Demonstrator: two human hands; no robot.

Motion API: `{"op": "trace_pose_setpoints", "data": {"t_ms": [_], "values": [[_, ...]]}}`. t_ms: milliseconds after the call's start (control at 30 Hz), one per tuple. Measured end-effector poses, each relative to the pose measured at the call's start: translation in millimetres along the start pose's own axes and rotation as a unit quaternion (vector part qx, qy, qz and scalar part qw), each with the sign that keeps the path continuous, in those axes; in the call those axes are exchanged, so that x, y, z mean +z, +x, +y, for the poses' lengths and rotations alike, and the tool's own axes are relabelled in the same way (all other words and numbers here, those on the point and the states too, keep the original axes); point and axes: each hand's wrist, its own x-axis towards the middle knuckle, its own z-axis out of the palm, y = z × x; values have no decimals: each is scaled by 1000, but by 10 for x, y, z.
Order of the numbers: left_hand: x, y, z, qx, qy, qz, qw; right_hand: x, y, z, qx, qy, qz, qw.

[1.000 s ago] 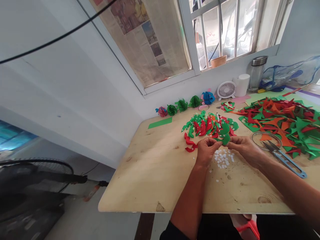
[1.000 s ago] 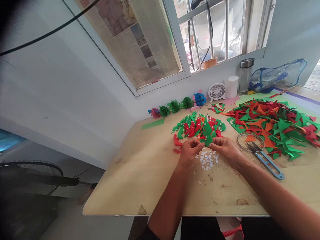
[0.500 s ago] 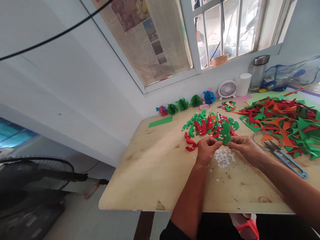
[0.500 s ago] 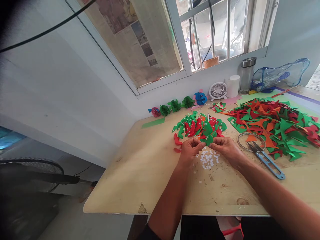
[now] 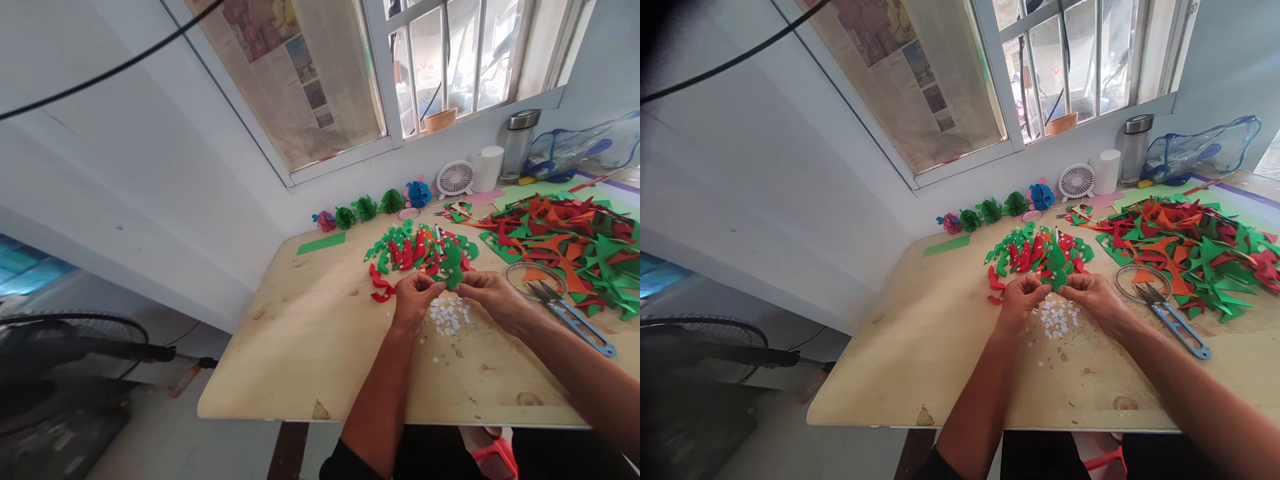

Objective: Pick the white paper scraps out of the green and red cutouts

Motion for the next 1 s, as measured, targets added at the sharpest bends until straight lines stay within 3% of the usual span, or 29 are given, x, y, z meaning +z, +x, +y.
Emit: {"op": "trace_pose_setpoints", "data": {"t_ms": [367,1000], "values": [[-18,23,-27,-10,-16,-3,1000,14,7,-8,-6,-23,23,999],[-13,-17,66,-27,10,-32,999,-14,24,52,-16,-29,0,999]]}}
